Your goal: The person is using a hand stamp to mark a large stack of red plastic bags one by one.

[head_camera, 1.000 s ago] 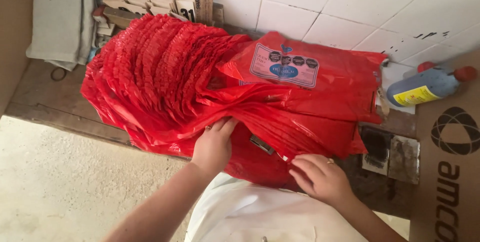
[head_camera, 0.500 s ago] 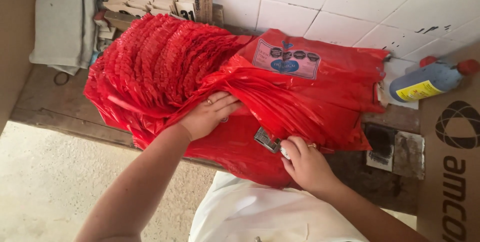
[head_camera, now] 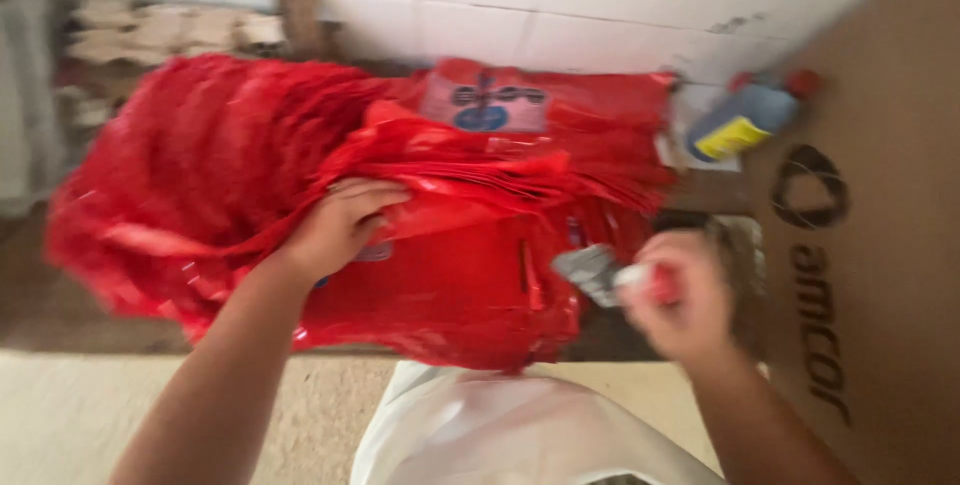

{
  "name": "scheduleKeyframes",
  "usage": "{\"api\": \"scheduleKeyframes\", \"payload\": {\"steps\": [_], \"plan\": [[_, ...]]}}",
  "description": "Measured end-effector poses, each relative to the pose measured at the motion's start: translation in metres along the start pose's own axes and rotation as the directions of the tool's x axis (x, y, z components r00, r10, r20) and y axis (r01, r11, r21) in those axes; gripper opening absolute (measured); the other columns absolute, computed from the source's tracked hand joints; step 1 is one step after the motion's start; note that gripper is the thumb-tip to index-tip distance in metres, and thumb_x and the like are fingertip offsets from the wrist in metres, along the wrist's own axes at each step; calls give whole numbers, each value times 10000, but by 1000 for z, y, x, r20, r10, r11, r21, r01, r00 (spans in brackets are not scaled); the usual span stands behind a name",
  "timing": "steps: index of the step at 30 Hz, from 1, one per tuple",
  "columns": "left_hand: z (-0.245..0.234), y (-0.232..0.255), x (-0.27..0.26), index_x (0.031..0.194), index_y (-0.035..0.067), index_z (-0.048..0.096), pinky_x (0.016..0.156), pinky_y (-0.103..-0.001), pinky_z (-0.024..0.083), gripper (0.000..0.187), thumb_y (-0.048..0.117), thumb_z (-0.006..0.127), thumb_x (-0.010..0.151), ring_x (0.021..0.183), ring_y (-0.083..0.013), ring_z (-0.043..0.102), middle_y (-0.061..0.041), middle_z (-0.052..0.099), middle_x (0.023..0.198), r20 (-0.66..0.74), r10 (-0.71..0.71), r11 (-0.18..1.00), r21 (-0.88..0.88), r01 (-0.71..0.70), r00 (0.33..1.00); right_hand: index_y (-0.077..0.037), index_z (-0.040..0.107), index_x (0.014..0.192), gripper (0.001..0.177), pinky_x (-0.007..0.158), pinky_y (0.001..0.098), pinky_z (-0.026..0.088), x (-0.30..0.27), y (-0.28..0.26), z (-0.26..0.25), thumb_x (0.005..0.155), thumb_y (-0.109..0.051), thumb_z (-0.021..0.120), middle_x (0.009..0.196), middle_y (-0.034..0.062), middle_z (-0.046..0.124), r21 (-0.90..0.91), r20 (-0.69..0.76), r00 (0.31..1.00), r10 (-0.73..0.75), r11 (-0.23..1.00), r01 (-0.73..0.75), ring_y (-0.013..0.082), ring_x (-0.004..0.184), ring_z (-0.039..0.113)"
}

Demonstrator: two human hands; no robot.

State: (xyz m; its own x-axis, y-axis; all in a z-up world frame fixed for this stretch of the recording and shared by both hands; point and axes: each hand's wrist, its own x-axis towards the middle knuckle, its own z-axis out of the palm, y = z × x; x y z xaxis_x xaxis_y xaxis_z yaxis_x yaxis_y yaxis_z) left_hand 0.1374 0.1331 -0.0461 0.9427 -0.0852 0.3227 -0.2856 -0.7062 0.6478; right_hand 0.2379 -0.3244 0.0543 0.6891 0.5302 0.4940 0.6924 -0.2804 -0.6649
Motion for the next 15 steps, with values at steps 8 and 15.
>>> {"api": "scheduleKeyframes", "payload": {"steps": [8,15], "plan": [[-8,7,5,1295,289,745,1044,-396,470,481,76,712,865,1236,-243,632,37,713,1332,32,-29,999,-38,30,999,-77,605,1165,275,719,205,479,7,40,-93,1005,-24,821,1007,43,624,-15,-628,731,266,935,-353,109,879,557],[-14,21,8,1259,246,770,1059,-399,478,454,52,723,852,1238,-266,642,12,732,1313,31,-92,993,-74,94,995,-110,703,1055,237,508,155,521,-14,76,-82,889,-124,871,927,51,678,227,-524,622,581,800,-556,38,580,551]]}}
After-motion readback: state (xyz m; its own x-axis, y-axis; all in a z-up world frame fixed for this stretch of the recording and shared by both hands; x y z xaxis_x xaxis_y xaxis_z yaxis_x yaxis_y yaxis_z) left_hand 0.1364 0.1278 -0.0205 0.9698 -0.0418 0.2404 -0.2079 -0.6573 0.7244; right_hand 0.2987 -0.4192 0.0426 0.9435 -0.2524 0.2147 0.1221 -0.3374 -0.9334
